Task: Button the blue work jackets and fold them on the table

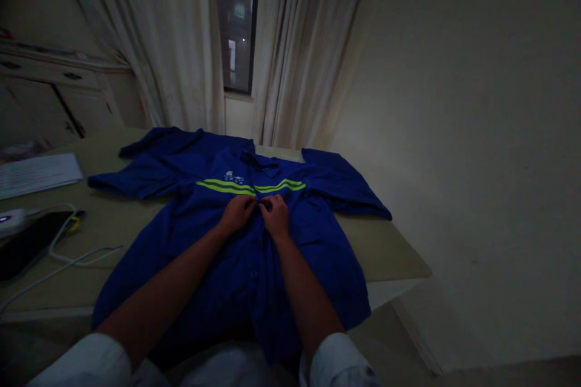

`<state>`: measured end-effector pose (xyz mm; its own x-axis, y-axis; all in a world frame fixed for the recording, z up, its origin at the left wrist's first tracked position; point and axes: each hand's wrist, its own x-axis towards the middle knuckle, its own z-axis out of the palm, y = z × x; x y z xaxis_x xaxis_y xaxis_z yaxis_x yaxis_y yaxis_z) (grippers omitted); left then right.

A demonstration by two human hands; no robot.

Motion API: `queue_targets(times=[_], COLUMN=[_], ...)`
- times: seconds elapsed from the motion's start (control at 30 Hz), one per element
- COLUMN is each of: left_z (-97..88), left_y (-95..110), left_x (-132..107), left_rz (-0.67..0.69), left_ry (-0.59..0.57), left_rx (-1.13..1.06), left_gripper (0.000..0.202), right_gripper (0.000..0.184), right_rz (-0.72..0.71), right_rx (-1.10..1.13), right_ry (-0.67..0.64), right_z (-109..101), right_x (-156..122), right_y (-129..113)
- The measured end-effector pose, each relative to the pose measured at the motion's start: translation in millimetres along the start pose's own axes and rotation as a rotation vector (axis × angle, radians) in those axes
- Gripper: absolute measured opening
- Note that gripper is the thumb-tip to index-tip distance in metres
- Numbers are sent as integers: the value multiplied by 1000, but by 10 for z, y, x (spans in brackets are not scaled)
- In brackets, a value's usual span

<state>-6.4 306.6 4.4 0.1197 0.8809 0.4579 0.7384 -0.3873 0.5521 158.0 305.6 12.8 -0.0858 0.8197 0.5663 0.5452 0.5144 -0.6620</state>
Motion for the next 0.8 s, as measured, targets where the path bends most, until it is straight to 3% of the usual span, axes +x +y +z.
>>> queue_targets(times=[0.5,0.8], left_z=[29,-11], left_y=[-30,-79], left_x=[14,60], left_rz=[-6,-28], left_ry=[25,-23], left_rx=[-65,-195], left_gripper=[21,22], right_gripper=[8,13], right_rz=[-24,-61], right_rx=[-13,-17], right_ry=[22,-13], right_z=[2,6], right_x=[-11,-10], right_y=[-20,-32])
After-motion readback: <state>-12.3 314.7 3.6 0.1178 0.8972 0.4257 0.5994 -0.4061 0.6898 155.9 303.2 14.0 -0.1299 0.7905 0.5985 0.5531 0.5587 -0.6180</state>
